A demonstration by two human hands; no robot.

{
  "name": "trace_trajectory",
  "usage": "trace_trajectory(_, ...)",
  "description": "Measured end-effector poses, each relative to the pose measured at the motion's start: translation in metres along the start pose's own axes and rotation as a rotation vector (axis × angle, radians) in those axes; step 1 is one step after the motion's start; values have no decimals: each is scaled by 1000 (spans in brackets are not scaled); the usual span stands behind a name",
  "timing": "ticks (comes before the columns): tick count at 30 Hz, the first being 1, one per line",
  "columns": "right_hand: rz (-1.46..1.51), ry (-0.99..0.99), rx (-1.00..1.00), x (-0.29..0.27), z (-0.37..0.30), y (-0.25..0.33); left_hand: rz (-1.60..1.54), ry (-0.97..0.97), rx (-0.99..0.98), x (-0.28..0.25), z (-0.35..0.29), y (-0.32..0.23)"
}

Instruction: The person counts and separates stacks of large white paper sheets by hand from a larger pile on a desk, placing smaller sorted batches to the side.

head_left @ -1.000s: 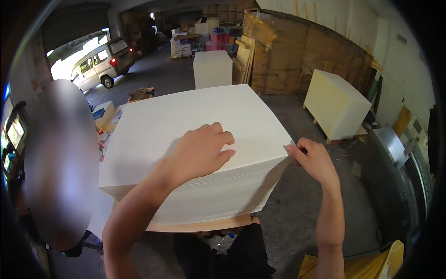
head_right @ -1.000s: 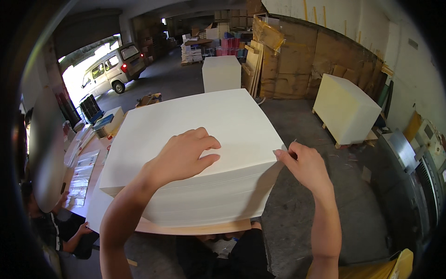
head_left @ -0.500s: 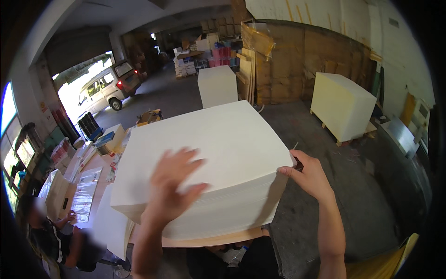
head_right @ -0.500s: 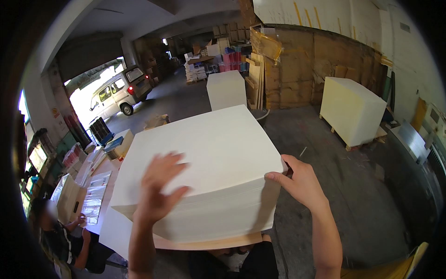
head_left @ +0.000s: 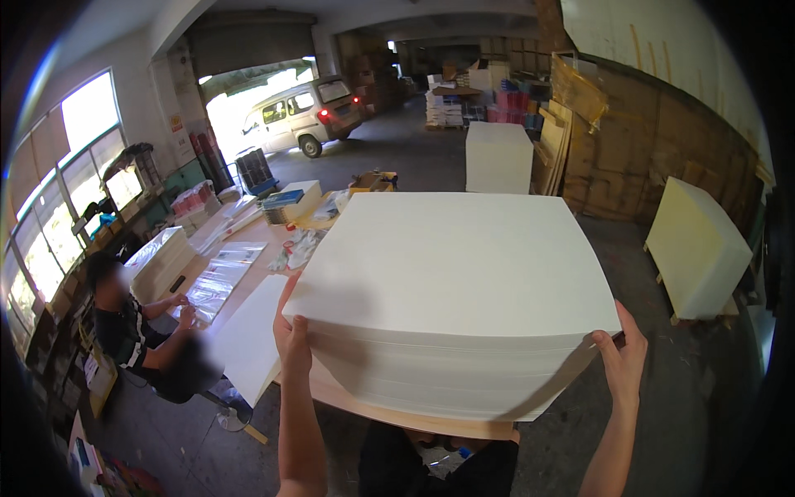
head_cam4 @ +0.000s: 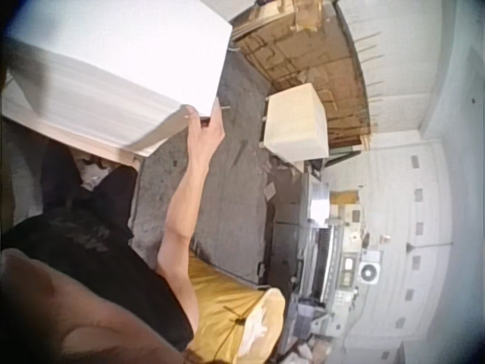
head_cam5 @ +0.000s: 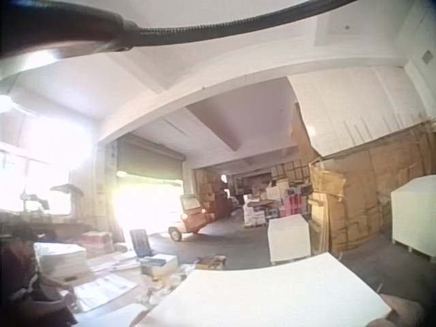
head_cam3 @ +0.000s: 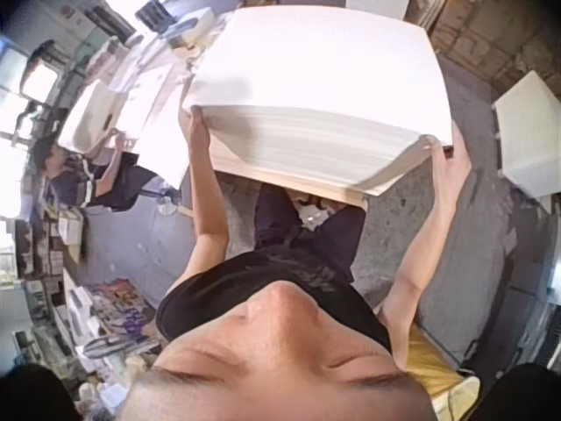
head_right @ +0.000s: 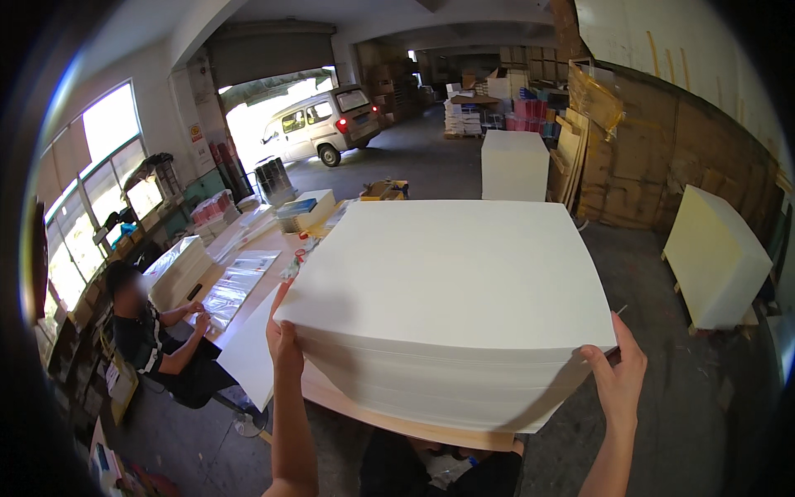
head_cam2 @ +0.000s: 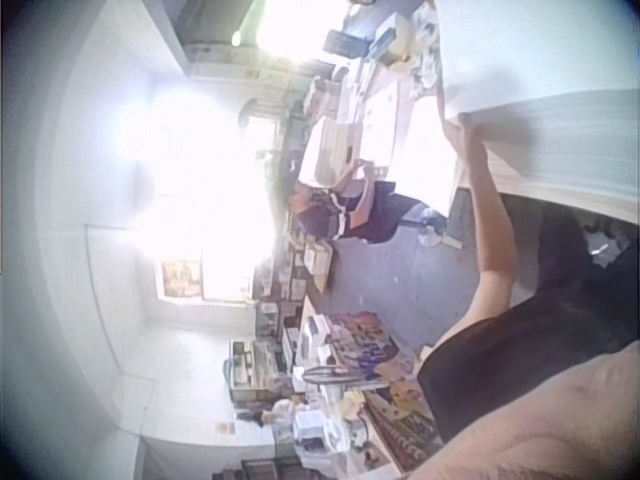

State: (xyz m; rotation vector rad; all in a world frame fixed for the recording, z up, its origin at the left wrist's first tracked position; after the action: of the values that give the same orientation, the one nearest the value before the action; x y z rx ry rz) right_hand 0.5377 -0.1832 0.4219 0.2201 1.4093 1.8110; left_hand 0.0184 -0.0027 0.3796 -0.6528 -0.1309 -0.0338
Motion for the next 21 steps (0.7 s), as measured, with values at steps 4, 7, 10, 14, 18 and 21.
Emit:
trace_trajectory(4, 23, -16, -23, 0, 3, -6, 57, -23, 38, 6, -2, -6)
trace_trajectory(7, 0, -54, -12, -4, 1, -8, 118, -19, 124, -1, -3, 3)
trace_trajectory(10, 25, -56, 69, -2, -1, -9, 73, -37, 142, 4, -4, 11)
trace_trajectory(14, 325, 62, 183, -8, 9, -18, 339, -113, 300, -22, 16, -19)
trace_trajectory(18, -63, 71, 250, -28, 21, -1, 221, 42, 414, 118, 55, -99)
trace_trajectory(21, -372, 112, 186, -43, 24, 20, 109, 796, 525, 258, 57, -120)
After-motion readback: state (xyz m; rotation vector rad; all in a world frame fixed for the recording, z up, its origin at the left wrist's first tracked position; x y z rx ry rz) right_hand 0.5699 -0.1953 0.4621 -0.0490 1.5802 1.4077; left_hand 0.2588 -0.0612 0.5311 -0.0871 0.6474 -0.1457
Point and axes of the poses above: each hand's wrist, its own z-axis towards the middle knuckle, its own x-axis out of the palm, y = z × x, the point moved 4 cm from there along z, towards the middle knuckle, and after that the axes turned 14 degrees about x, right-handed, at the moved point
